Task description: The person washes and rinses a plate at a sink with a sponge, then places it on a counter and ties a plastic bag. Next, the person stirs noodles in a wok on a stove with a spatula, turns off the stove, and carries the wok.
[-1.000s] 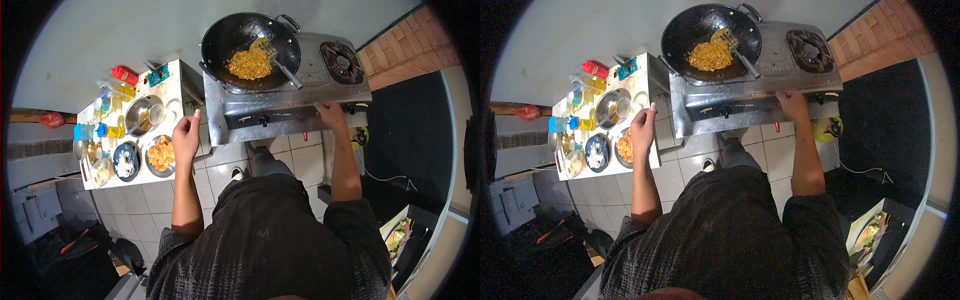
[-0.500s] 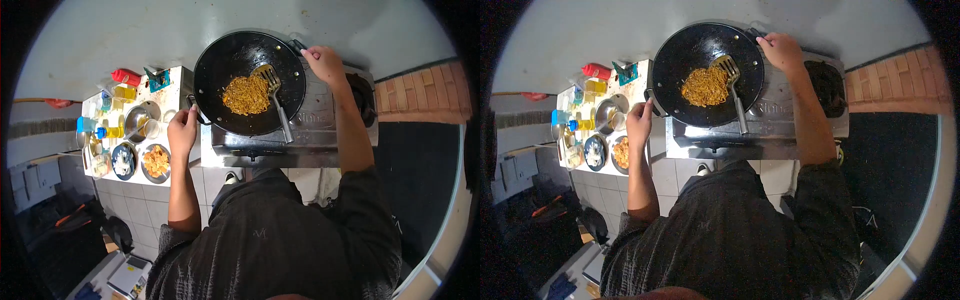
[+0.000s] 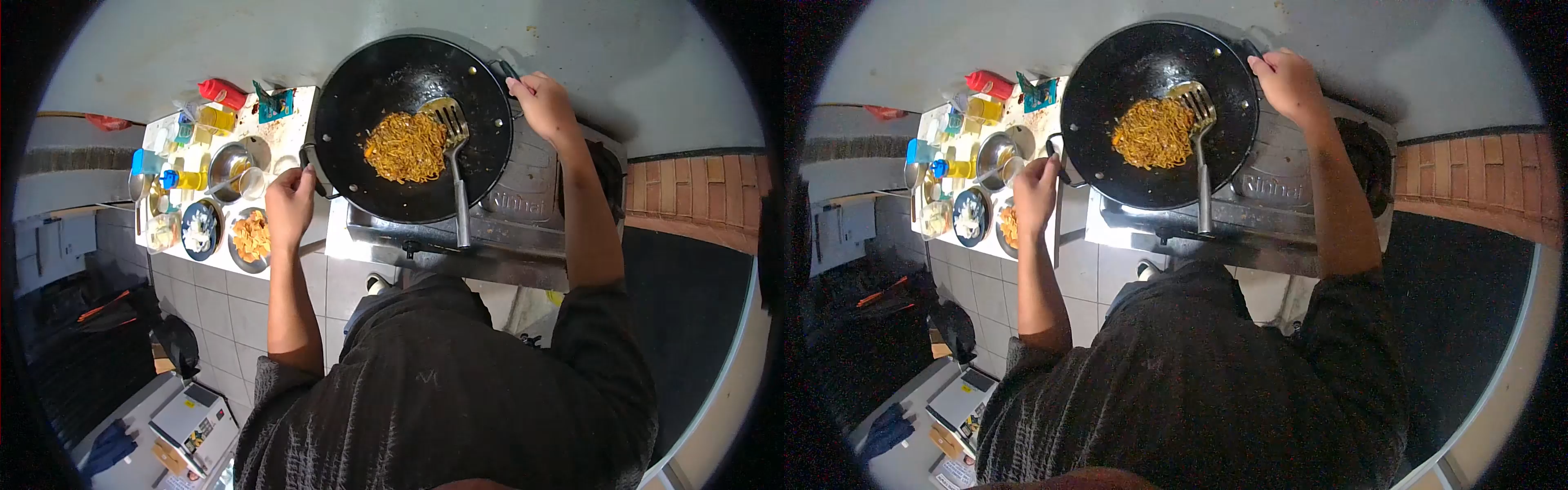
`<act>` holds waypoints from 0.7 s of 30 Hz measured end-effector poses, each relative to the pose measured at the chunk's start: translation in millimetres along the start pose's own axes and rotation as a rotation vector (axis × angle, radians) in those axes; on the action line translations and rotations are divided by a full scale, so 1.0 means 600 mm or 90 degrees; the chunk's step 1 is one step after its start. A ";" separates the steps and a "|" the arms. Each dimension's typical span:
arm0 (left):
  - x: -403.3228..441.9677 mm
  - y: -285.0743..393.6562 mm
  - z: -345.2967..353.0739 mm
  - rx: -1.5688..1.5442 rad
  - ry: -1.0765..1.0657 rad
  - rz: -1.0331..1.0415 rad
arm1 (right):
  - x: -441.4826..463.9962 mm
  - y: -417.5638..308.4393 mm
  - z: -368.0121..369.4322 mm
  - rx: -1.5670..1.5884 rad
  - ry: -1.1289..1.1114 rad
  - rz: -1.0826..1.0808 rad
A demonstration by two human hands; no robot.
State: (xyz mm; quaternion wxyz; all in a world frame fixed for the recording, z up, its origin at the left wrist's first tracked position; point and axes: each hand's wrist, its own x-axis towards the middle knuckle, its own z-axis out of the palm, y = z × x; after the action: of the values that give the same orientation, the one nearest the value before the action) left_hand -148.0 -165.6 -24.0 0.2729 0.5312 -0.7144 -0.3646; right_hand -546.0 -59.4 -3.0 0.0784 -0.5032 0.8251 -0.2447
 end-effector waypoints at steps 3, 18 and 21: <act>-0.040 0.020 -0.049 0.012 0.042 -0.055 | -0.011 -0.048 -0.032 0.017 0.007 -0.044; -0.449 -0.136 -0.435 -0.067 0.395 -0.219 | -0.186 -0.530 0.100 0.125 -0.174 -0.300; -0.570 -0.188 -0.495 -0.002 0.496 -0.226 | -0.248 -0.644 0.152 0.129 -0.275 -0.333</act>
State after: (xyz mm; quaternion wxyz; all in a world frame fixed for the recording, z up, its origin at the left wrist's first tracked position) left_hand 244.2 74.5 57.4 0.4566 0.7433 -0.4548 -0.1792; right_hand -134.1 -104.1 87.1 0.2356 -0.7274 0.6040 -0.2248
